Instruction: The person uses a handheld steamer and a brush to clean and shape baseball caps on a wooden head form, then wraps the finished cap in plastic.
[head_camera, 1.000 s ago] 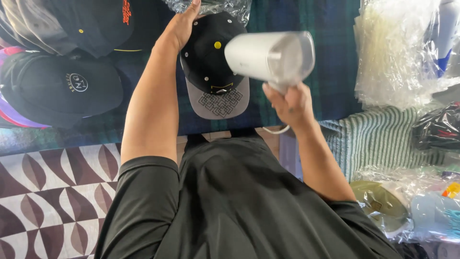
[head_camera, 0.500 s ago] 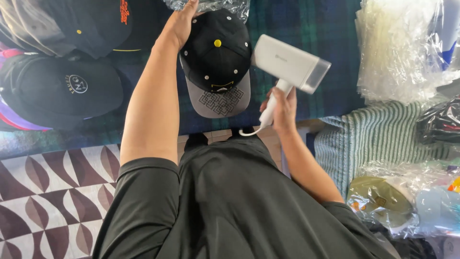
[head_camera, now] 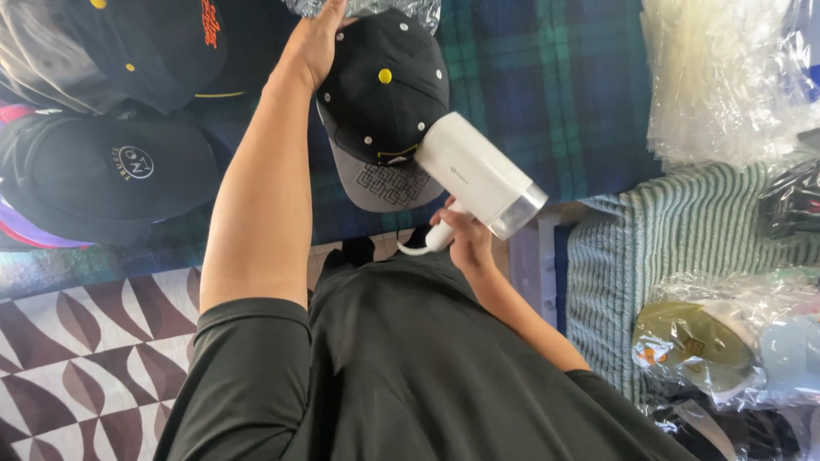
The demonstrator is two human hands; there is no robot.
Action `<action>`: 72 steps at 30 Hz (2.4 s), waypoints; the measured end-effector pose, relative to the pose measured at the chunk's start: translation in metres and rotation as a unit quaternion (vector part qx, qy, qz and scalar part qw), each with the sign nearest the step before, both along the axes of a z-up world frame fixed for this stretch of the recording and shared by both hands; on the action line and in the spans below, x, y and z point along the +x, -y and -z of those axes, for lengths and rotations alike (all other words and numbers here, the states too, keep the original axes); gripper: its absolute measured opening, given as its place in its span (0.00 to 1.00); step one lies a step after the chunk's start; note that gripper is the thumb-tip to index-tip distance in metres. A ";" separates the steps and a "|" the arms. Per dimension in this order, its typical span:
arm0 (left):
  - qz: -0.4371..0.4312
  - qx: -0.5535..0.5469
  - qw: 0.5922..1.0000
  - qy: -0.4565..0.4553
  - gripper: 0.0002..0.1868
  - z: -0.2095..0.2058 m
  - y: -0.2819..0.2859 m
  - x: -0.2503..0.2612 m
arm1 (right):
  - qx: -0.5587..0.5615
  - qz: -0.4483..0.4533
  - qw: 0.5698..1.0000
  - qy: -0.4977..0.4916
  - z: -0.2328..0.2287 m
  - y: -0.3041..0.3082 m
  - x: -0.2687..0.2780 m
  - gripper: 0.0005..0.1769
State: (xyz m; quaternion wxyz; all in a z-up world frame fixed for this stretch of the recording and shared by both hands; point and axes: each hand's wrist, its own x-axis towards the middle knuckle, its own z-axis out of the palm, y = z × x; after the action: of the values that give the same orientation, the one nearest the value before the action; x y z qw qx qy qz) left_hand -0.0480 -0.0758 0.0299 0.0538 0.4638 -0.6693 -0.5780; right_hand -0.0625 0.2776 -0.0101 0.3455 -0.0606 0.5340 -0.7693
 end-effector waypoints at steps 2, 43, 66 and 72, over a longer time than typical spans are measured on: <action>0.014 -0.017 0.999 -0.030 0.52 0.008 -0.001 0.002 | 0.024 -0.006 0.999 -0.029 0.002 0.003 -0.002 0.26; -0.019 -0.040 0.997 0.061 0.51 -0.001 -0.005 0.001 | 0.102 -0.098 0.785 -0.604 -0.063 0.016 -0.041 0.27; -0.085 -0.144 0.978 -0.126 0.40 0.045 0.007 0.010 | 0.271 -0.206 0.692 -0.637 -0.138 0.019 -0.063 0.31; -0.162 0.004 0.958 -0.238 0.37 0.026 -0.055 0.060 | 0.362 -0.220 0.653 -0.627 -0.178 0.053 -0.043 0.40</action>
State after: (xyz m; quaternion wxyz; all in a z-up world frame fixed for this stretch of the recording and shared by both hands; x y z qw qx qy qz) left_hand 0.0116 -0.0210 0.0043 0.3026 0.4148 -0.5510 -0.6579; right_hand -0.1055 0.2241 0.1676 0.0823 -0.5144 0.8310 -0.1951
